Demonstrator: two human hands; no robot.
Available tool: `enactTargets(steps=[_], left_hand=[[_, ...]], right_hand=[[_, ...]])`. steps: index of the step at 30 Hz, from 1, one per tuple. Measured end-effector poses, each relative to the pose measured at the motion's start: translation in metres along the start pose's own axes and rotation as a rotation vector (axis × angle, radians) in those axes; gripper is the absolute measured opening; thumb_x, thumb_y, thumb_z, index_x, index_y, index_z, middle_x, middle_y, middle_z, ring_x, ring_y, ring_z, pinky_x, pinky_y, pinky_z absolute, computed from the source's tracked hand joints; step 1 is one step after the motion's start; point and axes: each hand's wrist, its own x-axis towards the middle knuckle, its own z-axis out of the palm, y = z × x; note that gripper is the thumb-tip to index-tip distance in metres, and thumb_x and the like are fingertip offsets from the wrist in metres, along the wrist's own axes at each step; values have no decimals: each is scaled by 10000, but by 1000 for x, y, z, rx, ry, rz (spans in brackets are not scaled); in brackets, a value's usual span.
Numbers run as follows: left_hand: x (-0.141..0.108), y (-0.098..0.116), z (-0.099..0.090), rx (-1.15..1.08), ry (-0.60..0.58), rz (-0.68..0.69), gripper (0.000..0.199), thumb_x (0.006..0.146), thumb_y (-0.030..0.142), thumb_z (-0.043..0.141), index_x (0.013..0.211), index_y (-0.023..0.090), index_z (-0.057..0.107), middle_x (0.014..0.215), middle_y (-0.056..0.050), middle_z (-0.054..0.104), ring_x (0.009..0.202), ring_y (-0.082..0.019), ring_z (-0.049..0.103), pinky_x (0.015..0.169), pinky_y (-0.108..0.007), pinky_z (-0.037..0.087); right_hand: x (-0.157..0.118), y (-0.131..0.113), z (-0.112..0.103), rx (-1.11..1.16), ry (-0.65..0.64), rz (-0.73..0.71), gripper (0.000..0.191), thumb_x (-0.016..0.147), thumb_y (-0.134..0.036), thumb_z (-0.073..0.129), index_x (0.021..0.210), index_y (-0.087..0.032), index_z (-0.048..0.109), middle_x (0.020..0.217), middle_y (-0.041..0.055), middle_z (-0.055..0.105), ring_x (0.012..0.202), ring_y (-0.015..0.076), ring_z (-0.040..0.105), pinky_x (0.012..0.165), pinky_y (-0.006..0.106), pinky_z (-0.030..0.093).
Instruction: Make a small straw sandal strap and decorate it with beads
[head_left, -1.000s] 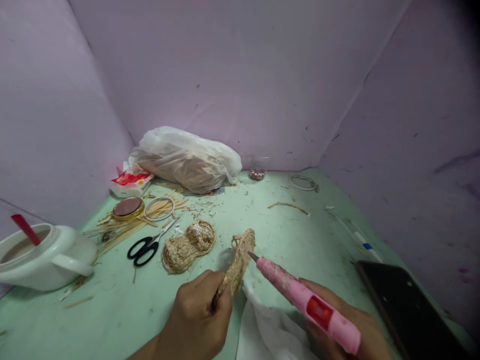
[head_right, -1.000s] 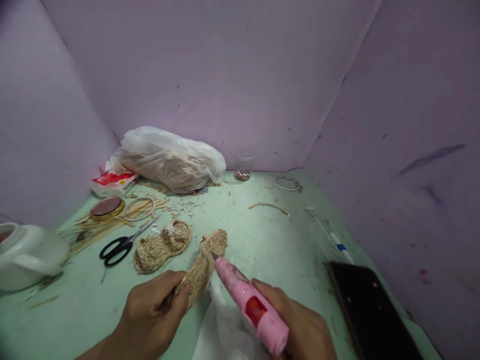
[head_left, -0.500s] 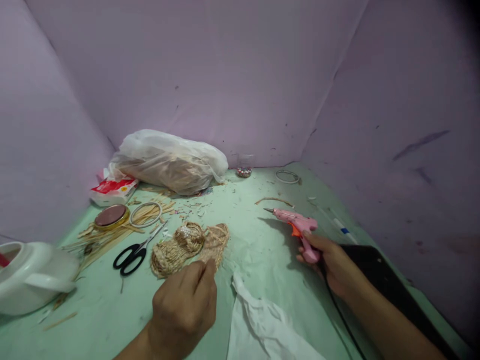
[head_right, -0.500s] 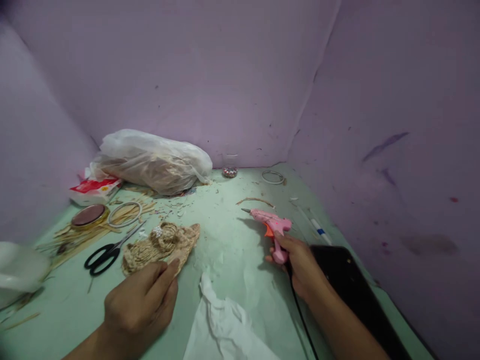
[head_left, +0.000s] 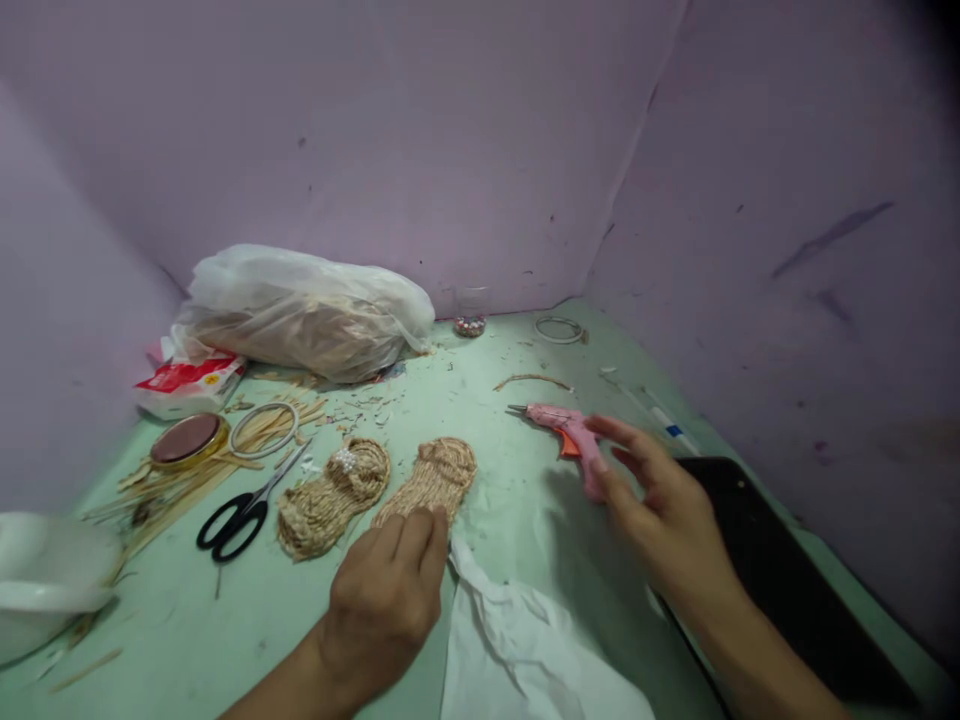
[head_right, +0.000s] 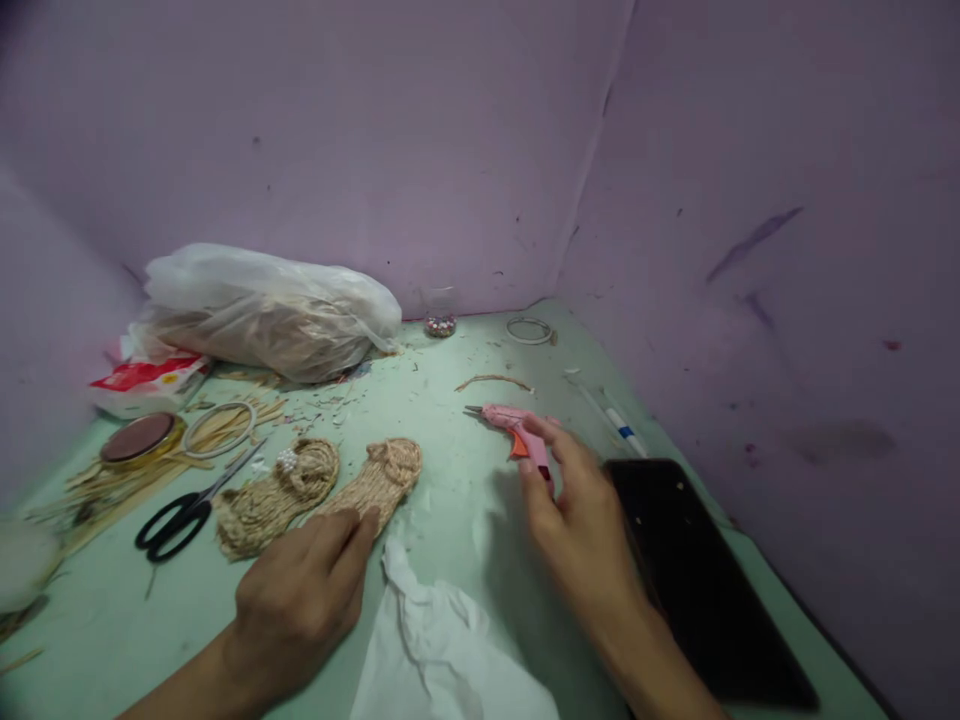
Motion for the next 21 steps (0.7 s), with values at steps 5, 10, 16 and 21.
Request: enactTargets(steps=[5,10,16,21], left_hand=[[2,-1,-6,-188,-307,-157,371,679,10,464,988,132,629,865,-109,634,747,-237,570,575,-339,469],[11,-5,-4,-376,-315,-225,403,679,13,436,1024,110,621,965,-135,621,857,-263,545,718,-417,477],[16,-6,9,-468,-468,-265,476,714,22,405,1144,136,575,1009,-121,597,895,-265,530,741,-435,443],[20,-7,9,-485,-541,-233,482,744,50,402,1179,192,553,1005,-92,592,885,-259,524,736,-437,415]], right_hand=[[-8,-12,17,-4,-205,-136,399,835,-145,399,1226,-201,455,1104,101,641,1029,218,591,859,418,463],[-4,-15,38,-32,-367,-194,527,794,-54,370,1301,-195,348,1097,103,648,1069,222,568,898,446,440],[3,-5,63,-7,-479,-289,656,742,16,364,1357,-175,242,1053,88,660,1085,217,535,948,459,408],[5,-3,68,-75,-497,-335,708,699,47,365,1367,-143,228,1058,106,649,1084,229,509,925,440,425]])
